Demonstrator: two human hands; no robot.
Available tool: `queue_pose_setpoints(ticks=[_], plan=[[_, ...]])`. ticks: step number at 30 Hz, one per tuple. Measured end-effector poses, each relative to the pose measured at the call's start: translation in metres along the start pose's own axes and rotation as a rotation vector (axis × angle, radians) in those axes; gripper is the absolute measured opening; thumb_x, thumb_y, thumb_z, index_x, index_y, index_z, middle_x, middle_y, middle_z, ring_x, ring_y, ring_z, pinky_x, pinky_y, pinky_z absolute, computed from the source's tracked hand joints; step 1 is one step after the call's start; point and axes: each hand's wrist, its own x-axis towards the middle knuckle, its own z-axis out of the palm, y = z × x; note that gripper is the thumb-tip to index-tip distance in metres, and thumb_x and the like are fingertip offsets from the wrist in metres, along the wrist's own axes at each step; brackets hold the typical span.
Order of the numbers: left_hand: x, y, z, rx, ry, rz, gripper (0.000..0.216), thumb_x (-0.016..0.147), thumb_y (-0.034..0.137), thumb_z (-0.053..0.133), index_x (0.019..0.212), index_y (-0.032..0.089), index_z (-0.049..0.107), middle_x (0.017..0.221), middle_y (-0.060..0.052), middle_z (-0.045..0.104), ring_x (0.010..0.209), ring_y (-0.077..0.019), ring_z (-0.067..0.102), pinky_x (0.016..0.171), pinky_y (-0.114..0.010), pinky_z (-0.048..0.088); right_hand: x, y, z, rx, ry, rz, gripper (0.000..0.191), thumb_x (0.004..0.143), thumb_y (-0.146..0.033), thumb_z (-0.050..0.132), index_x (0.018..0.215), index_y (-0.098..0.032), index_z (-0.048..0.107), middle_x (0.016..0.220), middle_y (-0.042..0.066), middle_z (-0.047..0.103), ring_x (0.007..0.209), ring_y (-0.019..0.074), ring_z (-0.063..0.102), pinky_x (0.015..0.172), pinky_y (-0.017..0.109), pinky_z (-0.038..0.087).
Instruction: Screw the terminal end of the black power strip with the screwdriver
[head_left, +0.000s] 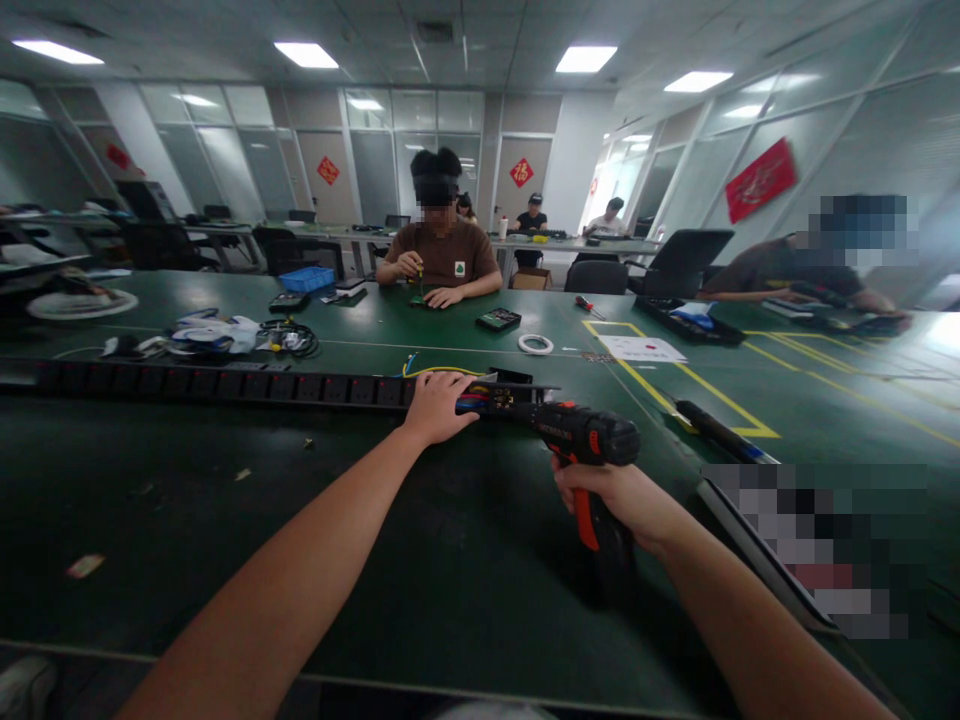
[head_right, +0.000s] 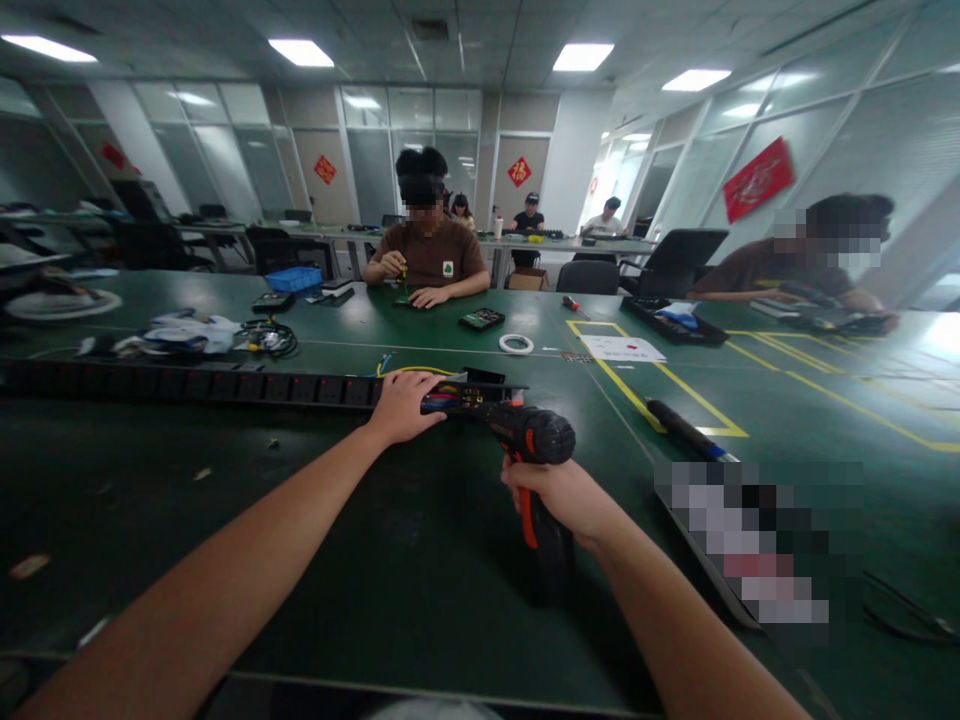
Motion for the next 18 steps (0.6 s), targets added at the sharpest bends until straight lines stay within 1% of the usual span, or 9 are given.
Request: queue_pose_setpoints(ticks=[8,18], plan=[[0.0001,0.0000,-0.0002,-0.006,-0.003,-0.003,0.062,0.086,0.054,0.073,0.141,0.031,0.057,0.141,-0.007,0.062,0.133,-0.0331,0.051,0.115,-0.051,0.029,-0.0010,-0.0013,0.0006,-0.010,-0.001,0.006,0.017,0.071,-0.029,0.073,0.084,-0.019,0.068,0.060,-0.002,0.063,0.059,0.0174,0.057,0.061,0.030,0.045],[-0.0001,-0.0004,-0.0006,-0.002,0.001,0.005,0.063,0.085,0.054,0.074,0.141,0.030,0.058,0.140,-0.007,0.063,0.131,-0.0327,0.052,0.114,-0.051,0.030,0.0017,0.0016,-0.0025,-0.003,-0.020,0.000,0.014,0.073,-0.027,0.072,0.083,-0.019,0.067,0.061,-0.001,0.064,0.060,0.0174,0.058,0.062,0.031,0.046]])
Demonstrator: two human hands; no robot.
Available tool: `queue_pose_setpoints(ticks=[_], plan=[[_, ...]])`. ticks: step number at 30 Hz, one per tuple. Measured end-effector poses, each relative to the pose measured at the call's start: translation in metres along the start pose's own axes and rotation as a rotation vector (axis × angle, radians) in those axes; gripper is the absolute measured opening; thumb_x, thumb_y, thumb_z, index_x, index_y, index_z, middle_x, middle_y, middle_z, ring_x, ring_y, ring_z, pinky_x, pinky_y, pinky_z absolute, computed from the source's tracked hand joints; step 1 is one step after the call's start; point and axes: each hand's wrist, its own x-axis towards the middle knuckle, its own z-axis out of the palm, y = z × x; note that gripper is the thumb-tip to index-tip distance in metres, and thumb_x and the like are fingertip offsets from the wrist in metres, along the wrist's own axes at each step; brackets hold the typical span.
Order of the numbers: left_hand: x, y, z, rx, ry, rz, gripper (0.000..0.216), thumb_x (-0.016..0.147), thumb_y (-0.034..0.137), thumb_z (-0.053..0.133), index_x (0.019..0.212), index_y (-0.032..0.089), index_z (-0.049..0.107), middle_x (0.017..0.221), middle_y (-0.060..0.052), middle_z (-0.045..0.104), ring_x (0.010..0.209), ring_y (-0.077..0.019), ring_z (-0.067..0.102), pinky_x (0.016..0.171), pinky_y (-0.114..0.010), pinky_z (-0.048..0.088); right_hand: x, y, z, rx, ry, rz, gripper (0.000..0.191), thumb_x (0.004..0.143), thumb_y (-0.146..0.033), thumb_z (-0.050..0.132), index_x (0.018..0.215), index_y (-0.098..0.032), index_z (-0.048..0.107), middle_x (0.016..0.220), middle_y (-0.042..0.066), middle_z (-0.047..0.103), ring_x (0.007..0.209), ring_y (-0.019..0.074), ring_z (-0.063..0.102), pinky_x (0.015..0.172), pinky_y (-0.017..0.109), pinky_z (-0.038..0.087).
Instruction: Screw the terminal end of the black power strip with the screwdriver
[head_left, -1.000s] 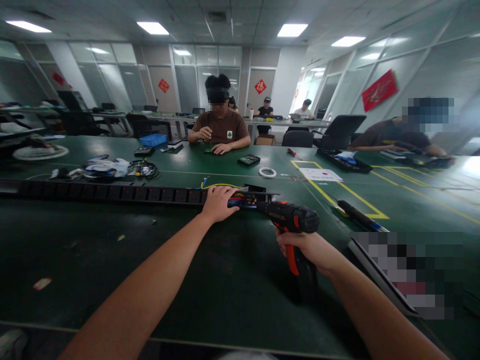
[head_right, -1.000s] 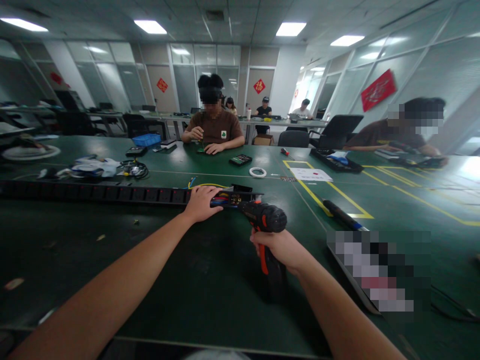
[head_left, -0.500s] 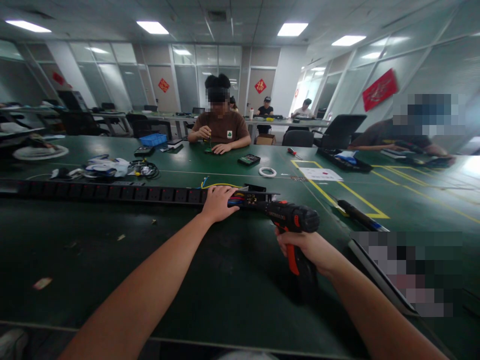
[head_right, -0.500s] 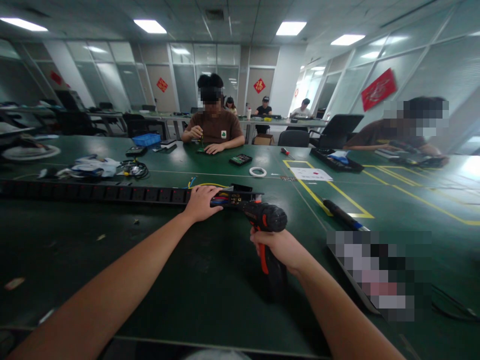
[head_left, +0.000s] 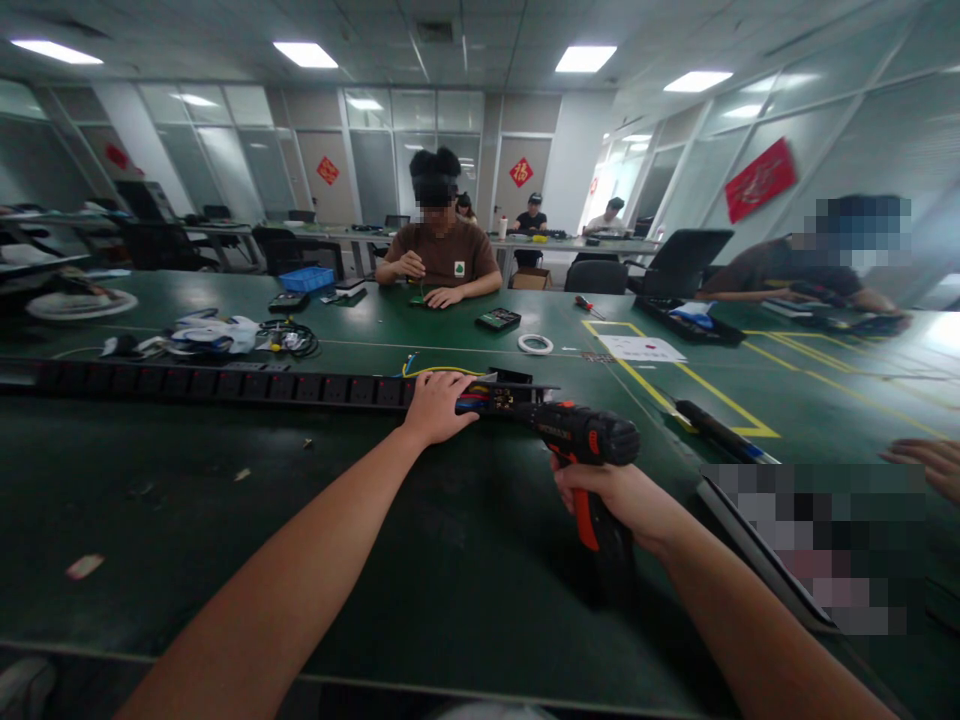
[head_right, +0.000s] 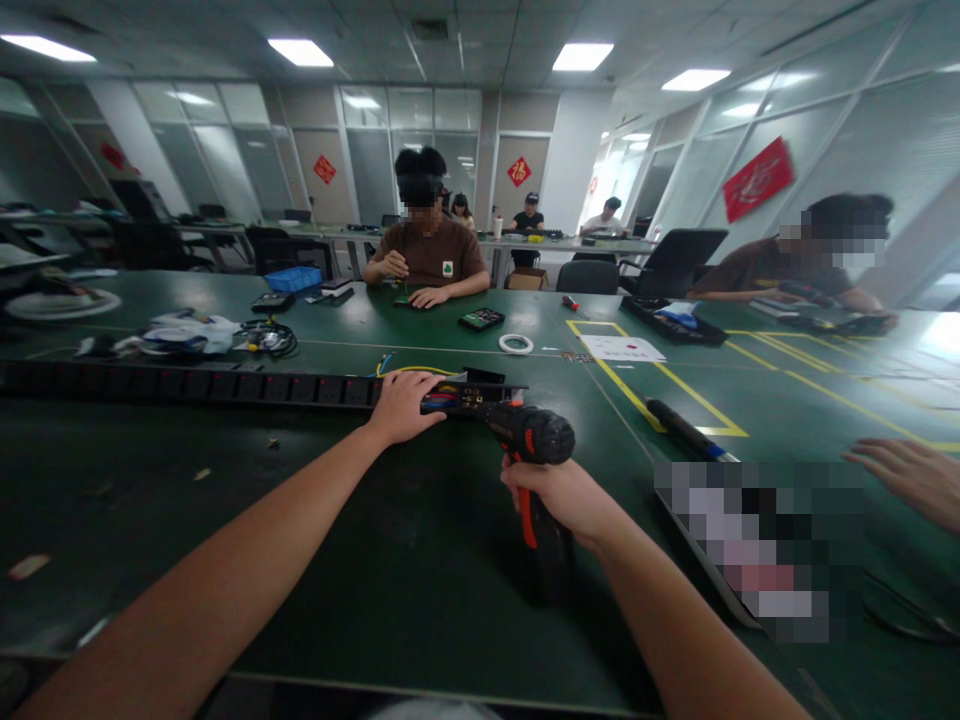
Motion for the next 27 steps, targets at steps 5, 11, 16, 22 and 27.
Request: queue_pose_setpoints(ticks=[5,11,16,22,27], plan=[[0.0002,0.0006,0.0005,0.001,0.000,0.001,0.064,0.085,0.054,0.074,0.142,0.030,0.057,0.139,-0.007,0.063,0.131,-0.0330,0.052,0.114,-0.051,0.029,0.0004,0.0003,-0.0003,-0.019,0.004,-0.003,0.014,0.072,-0.028,0.072,0.082,-0.019,0.067,0.060,-0.001,0.063,0.059,0.0174,0.057,0.062,0.031,0.046],[0.0004,-0.0005,0.0017,0.005,-0.005,0.000,0.065,0.085,0.055,0.074,0.143,0.030,0.057,0.139,-0.007,0.063,0.131,-0.0336,0.052,0.115,-0.052,0.029,-0.0014,-0.0005,0.0001,-0.027,0.006,-0.015,0.013,0.072,-0.028,0.072,0.079,-0.019,0.066,0.060,-0.001,0.062,0.060,0.0174,0.057,0.061,0.031,0.045],[-0.0002,-0.0012,0.0013,0.003,0.005,0.006,0.064,0.085,0.055,0.074,0.142,0.030,0.057,0.139,-0.007,0.063,0.130,-0.0333,0.052,0.115,-0.052,0.028,-0.0002,0.0014,0.0000,0.001,-0.014,-0.015,0.012,0.072,-0.027,0.072,0.079,-0.019,0.067,0.061,-0.001,0.062,0.060,0.0170,0.057,0.061,0.031,0.045],[-0.0001,-0.0009,0.0018,0.001,0.008,0.005,0.064,0.085,0.055,0.074,0.141,0.029,0.058,0.139,-0.008,0.063,0.130,-0.0332,0.053,0.114,-0.051,0.029,-0.0003,-0.0017,0.0017,0.010,-0.017,-0.010,0.013,0.071,-0.027,0.073,0.078,-0.019,0.066,0.061,-0.001,0.061,0.060,0.0175,0.058,0.062,0.031,0.047],[0.0001,-0.0010,0.0011,-0.006,-0.005,-0.003,0.064,0.086,0.054,0.073,0.142,0.030,0.057,0.140,-0.007,0.062,0.131,-0.0332,0.052,0.114,-0.051,0.028,0.0001,-0.0016,0.0019,0.007,-0.012,-0.005,0.014,0.070,-0.028,0.072,0.078,-0.019,0.065,0.060,-0.001,0.061,0.059,0.0173,0.057,0.061,0.031,0.047]])
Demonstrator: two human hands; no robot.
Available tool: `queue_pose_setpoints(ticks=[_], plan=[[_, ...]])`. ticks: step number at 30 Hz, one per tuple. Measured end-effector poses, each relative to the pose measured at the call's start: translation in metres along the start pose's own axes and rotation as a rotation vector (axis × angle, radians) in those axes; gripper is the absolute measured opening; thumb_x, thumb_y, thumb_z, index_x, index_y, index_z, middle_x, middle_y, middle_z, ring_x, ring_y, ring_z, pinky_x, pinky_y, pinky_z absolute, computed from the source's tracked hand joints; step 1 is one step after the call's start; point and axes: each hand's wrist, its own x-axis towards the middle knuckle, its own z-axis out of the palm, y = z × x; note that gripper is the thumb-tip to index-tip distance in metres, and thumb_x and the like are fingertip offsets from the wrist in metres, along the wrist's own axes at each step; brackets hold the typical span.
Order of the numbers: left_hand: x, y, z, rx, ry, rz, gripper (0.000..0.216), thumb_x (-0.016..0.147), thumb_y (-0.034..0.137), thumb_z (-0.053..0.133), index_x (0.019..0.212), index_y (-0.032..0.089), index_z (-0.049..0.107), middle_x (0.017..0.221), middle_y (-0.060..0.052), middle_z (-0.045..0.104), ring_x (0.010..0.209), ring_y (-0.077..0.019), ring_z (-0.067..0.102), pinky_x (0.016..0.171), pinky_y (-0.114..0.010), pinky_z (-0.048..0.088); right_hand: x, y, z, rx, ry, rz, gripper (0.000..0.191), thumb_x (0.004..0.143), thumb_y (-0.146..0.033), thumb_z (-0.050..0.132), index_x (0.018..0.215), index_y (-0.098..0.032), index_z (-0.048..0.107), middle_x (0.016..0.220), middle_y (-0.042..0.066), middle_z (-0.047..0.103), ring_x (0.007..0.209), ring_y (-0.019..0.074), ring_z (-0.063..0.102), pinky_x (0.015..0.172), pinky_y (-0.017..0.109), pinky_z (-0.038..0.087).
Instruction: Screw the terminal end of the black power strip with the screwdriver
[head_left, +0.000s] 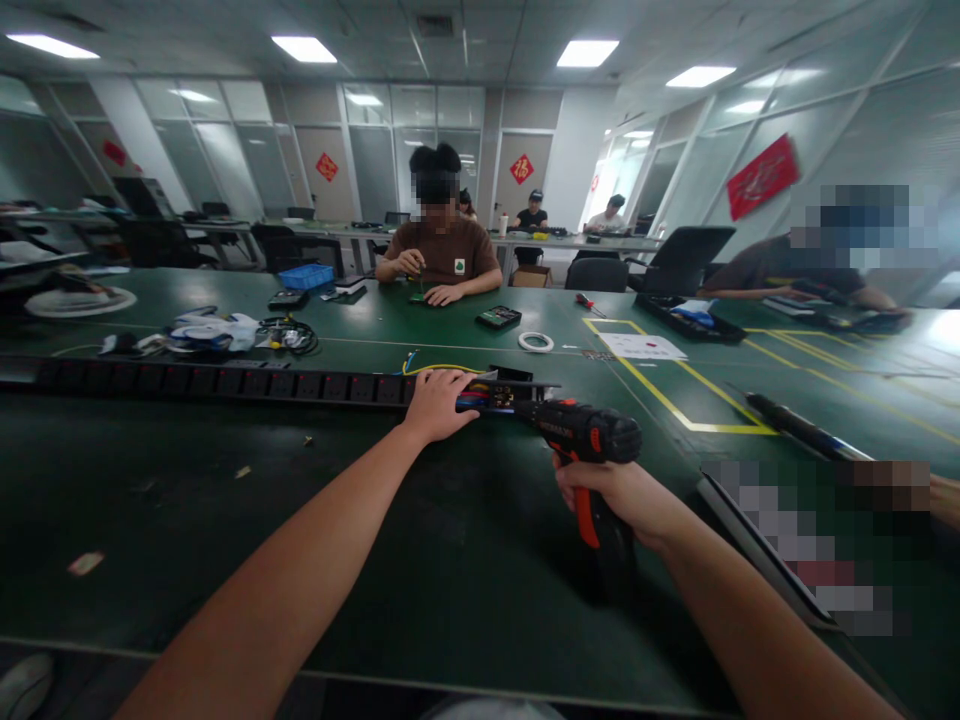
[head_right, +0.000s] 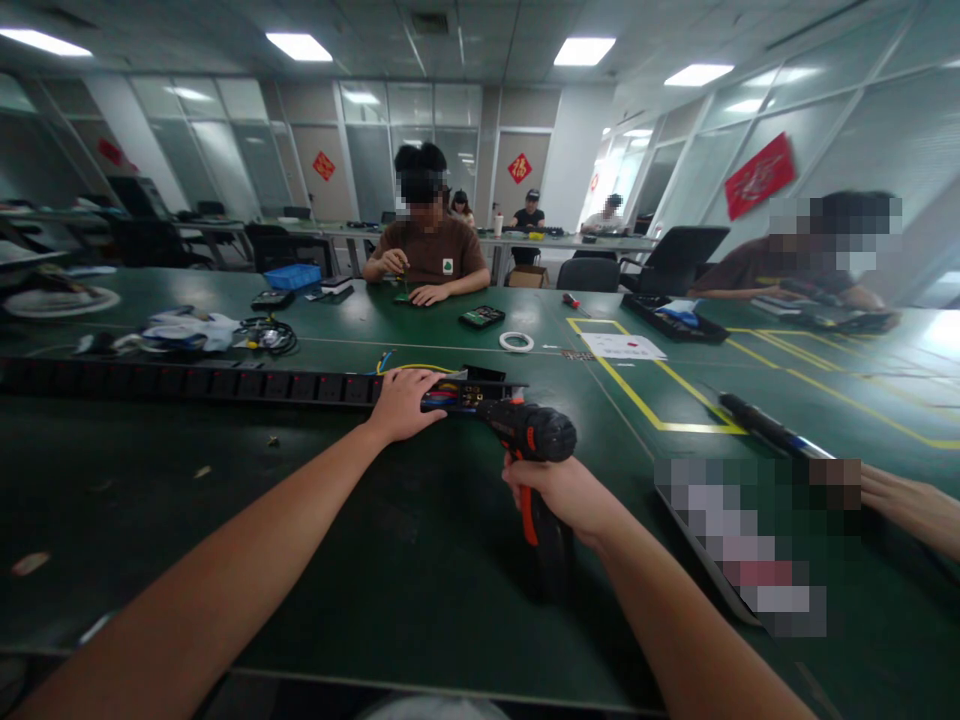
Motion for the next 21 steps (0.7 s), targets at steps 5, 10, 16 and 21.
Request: queue_pose_setpoints(ticks=[5,10,16,21], plan=[[0.0000,-0.0002,0.0001,0.003,0.012,0.012,0.063,0.086,0.054,0.073,0.141,0.029,0.057,0.140,-0.007,0.063,0.131,-0.0325,0.053,0.114,-0.051,0.029,0.0009,0.0026,-0.0017,-0.016,-0.001,-0.010,0.013,0.071,-0.027,0.072,0.078,-0.019,0.065,0.060,-0.001,0.061,0.059,0.0166,0.056,0.061,0.030,0.046],[-0.0001,-0.0003,0.0007,0.011,0.021,0.013,0.063,0.085,0.054,0.075,0.140,0.028,0.058,0.138,-0.007,0.064,0.129,-0.0326,0.053,0.113,-0.051,0.030,-0.0002,0.0016,-0.0008,-0.032,0.003,-0.007,0.013,0.071,-0.029,0.072,0.077,-0.019,0.065,0.060,-0.001,0.061,0.059,0.0167,0.056,0.061,0.030,0.046],[-0.0001,-0.0002,0.0002,0.008,0.018,0.009,0.064,0.085,0.054,0.075,0.141,0.029,0.057,0.139,-0.007,0.064,0.129,-0.0324,0.053,0.113,-0.051,0.030,0.0000,0.0000,-0.0006,-0.033,-0.003,-0.010,0.012,0.071,-0.029,0.071,0.076,-0.020,0.064,0.061,-0.001,0.061,0.060,0.0171,0.057,0.062,0.031,0.047],[-0.0001,0.0007,-0.0004,0.007,0.012,0.003,0.063,0.085,0.054,0.074,0.140,0.029,0.058,0.140,-0.007,0.063,0.131,-0.0324,0.053,0.114,-0.050,0.029,0.0006,0.0008,-0.0017,-0.026,-0.009,-0.004,0.013,0.071,-0.029,0.071,0.078,-0.020,0.064,0.060,-0.001,0.061,0.060,0.0174,0.057,0.062,0.031,0.047]])
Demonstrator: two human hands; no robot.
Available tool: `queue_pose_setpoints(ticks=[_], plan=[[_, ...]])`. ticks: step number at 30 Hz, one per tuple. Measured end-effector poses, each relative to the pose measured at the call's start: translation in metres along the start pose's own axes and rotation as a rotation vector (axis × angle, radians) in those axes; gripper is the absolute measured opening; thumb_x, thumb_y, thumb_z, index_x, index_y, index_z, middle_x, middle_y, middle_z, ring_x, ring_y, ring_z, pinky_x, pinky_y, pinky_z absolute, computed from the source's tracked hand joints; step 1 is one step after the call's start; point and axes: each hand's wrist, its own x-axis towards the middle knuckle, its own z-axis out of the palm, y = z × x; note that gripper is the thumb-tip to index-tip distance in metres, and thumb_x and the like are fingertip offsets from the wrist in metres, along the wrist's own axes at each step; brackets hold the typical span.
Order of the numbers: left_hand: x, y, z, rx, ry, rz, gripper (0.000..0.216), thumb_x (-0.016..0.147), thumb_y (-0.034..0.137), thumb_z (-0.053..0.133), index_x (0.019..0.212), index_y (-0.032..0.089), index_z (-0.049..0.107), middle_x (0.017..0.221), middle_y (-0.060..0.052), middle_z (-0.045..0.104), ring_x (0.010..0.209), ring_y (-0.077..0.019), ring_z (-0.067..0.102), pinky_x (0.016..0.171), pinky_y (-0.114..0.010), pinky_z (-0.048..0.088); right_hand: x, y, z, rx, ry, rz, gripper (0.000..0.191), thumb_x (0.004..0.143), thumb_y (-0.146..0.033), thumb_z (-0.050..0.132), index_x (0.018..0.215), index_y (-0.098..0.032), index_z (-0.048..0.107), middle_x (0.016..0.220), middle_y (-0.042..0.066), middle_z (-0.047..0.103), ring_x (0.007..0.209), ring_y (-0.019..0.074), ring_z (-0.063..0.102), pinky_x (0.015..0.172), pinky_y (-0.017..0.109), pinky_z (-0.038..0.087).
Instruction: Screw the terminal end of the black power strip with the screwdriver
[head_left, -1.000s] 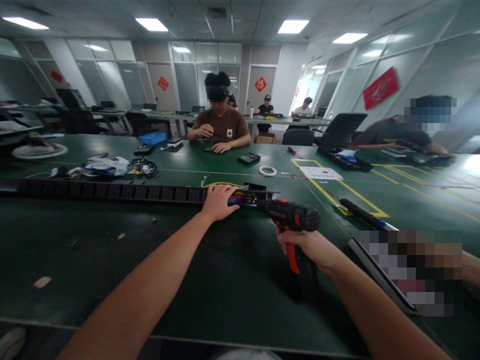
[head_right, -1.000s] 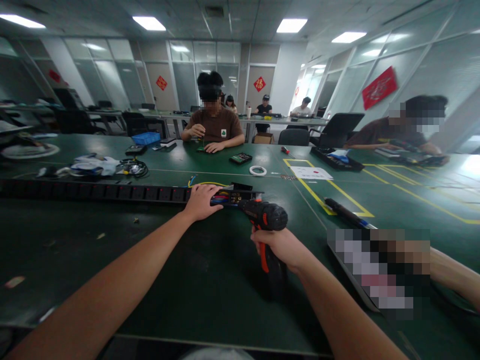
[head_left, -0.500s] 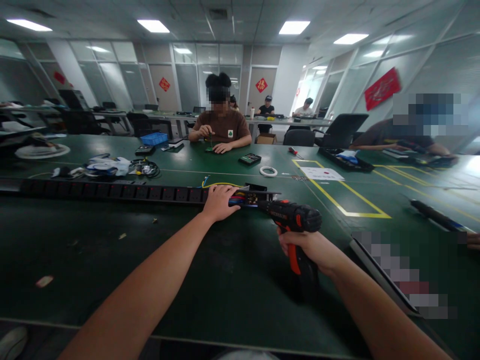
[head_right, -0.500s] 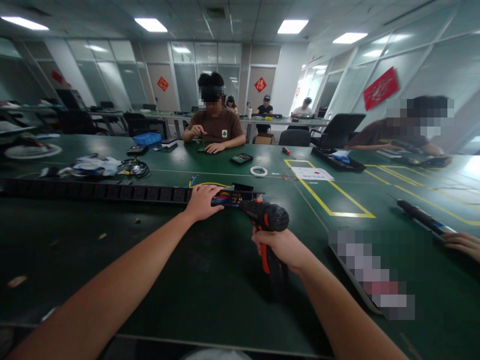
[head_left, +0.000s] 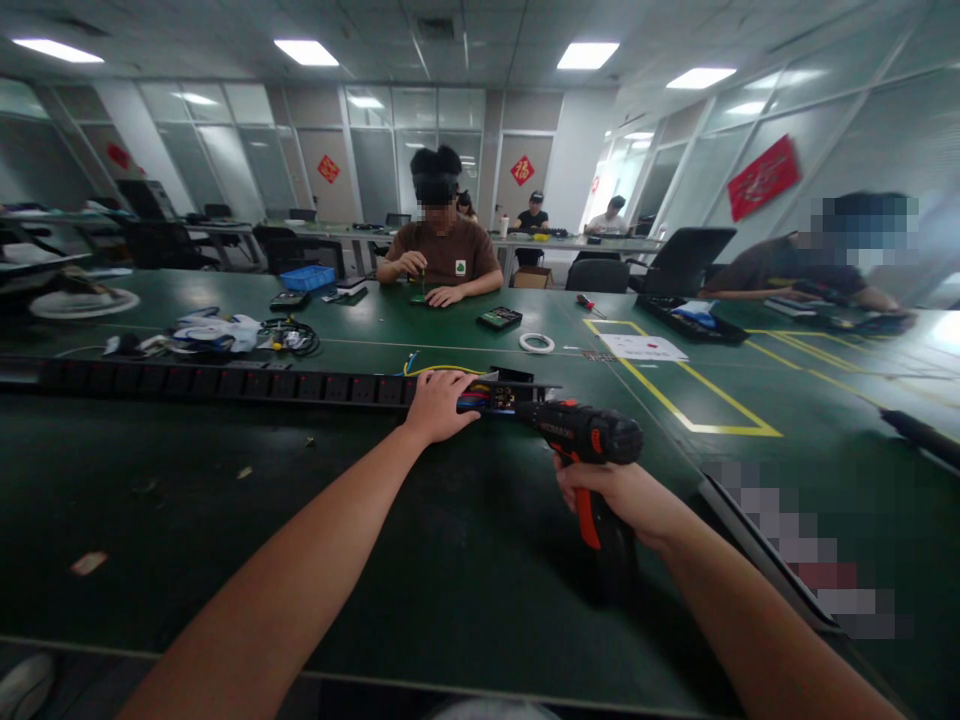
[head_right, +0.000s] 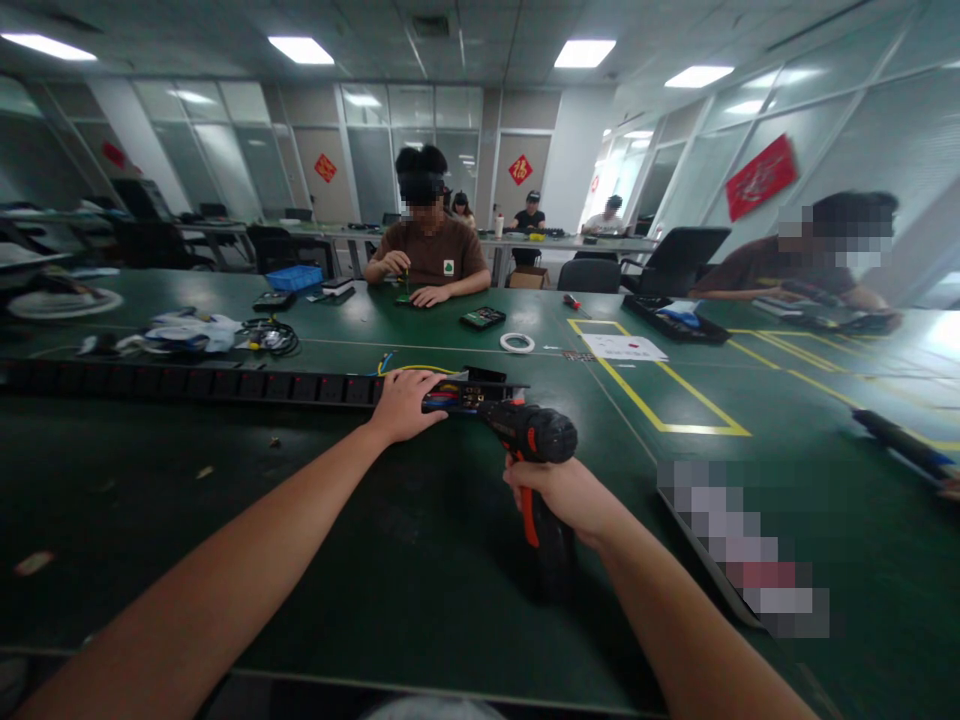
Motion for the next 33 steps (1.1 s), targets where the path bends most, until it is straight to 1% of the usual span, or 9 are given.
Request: queue_pose_setpoints(ticks=[5,21,33], plan=[[-0.0002,0.0004,-0.0011,-0.004,-0.003,0.005,0.063,0.085,0.054,0.073,0.141,0.029,0.058,0.139,-0.007,0.063,0.130,-0.0320,0.053,0.114,-0.050,0.029,-0.0009,-0.0007,0.0001,-0.011,0.001,0.003,0.012,0.072,-0.028,0.072,0.076,-0.019,0.065,0.060,-0.001,0.062,0.060,0.0170,0.057,0.062,0.030,0.046],[-0.0004,0.0010,-0.0013,-0.009,-0.015,-0.001,0.063,0.086,0.054,0.073,0.142,0.030,0.057,0.139,-0.007,0.063,0.131,-0.0327,0.052,0.115,-0.051,0.028,-0.0020,0.0007,0.0022,0.028,0.023,0.001,0.012,0.071,-0.024,0.071,0.082,-0.019,0.067,0.060,-0.002,0.061,0.060,0.0170,0.056,0.061,0.030,0.045],[-0.0006,0.0001,-0.0016,-0.006,0.003,0.014,0.063,0.086,0.055,0.073,0.141,0.028,0.058,0.138,-0.008,0.063,0.129,-0.0325,0.053,0.115,-0.051,0.029,-0.0039,-0.0030,0.0048,0.018,0.052,0.017,0.017,0.069,-0.028,0.072,0.083,-0.020,0.068,0.059,-0.002,0.062,0.059,0.0178,0.057,0.059,0.030,0.045]])
